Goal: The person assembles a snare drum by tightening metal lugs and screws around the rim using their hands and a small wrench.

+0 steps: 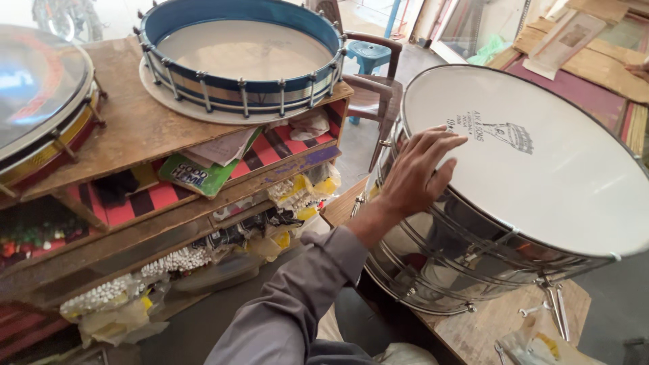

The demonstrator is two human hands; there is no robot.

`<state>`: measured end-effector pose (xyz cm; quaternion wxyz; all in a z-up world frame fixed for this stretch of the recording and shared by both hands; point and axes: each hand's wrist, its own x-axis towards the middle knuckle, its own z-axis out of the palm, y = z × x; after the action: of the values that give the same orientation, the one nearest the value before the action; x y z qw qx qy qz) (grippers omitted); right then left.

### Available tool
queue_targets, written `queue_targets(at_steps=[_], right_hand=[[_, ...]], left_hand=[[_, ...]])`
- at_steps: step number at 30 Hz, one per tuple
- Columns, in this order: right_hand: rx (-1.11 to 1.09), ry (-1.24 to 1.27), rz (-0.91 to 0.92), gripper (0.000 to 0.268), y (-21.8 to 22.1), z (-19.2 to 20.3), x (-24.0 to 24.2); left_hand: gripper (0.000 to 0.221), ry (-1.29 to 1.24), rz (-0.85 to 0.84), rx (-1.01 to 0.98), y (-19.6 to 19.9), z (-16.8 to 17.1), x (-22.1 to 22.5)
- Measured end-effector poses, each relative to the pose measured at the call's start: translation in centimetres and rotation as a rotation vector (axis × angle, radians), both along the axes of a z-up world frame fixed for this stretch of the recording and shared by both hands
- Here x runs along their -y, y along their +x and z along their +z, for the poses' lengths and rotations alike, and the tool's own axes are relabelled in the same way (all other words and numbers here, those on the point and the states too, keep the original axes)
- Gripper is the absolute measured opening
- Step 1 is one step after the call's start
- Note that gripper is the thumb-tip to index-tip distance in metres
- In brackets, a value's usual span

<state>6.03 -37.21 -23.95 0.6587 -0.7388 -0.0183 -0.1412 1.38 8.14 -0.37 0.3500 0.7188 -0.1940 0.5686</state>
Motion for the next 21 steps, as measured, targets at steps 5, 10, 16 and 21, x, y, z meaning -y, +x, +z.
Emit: queue_targets(at_steps=[5, 10, 16, 21], right_hand=[[-0.061, 0.188, 0.260, 0.019, -2.9, -4.0, -5.8], [-0.091, 0.257, 0.324, 0.016, -8.3, -7.4, -10.2], [0.023, 0.291, 0.254, 0.013, -9.2, -5.1, -13.6], [0.156, 0.288, 0.300, 0.012, -9.1, -4.5, -17.3]], left_hand=[[0.025, -0.095, -0.164, -0.081, -6.6, -9.1, 3.8], [0.043, -0.009, -0.528, -0.873, -14.0, -18.5, 7.7], [0.031, -0.288, -0.781, -1.124, -14.8, -22.6, 6.7], [0.023, -0.434, -0.747, -1.235, -15.4, -21.9, 4.1]])
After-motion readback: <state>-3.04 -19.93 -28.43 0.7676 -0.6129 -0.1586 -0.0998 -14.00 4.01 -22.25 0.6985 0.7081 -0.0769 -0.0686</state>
